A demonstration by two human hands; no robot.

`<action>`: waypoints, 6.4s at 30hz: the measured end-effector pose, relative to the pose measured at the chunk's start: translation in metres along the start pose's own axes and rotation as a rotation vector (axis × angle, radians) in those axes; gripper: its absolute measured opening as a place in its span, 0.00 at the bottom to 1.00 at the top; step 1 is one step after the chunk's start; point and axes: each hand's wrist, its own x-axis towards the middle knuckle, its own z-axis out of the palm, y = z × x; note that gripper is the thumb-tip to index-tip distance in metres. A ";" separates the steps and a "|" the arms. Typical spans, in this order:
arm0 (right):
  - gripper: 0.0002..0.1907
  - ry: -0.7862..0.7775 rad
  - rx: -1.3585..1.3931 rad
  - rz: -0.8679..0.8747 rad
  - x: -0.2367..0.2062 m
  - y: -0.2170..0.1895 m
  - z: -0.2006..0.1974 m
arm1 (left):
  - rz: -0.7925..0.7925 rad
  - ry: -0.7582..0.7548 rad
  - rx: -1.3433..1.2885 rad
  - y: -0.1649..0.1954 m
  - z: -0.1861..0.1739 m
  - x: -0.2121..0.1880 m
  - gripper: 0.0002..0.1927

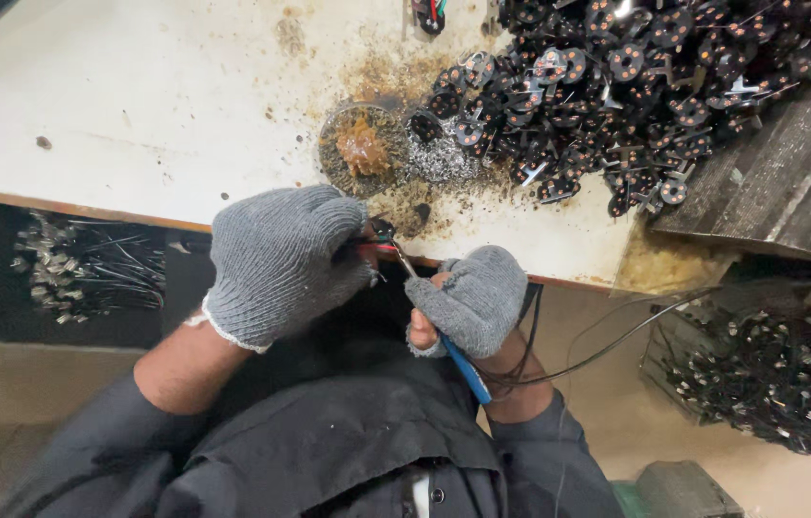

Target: The person solders colored wires onto small black electrical plug components at a workbench. They hold a component in one gloved hand, position a stripped wire end against its terminal, and apply a soldering iron to join them, placing finished pieces aside and repeating the process on successive components.

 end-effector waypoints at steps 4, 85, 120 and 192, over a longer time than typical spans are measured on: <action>0.12 0.049 0.018 0.027 0.000 -0.002 0.001 | -0.003 0.004 -0.005 0.000 -0.001 0.000 0.12; 0.32 0.403 0.511 0.546 0.011 -0.031 0.030 | 0.049 -0.127 -0.240 0.002 0.001 -0.010 0.11; 0.32 0.593 0.317 0.579 0.027 -0.014 0.026 | -0.150 0.333 -0.268 -0.036 -0.029 0.018 0.05; 0.07 0.046 0.462 0.593 0.033 -0.014 0.002 | 0.186 -0.200 -0.237 -0.001 -0.009 -0.015 0.11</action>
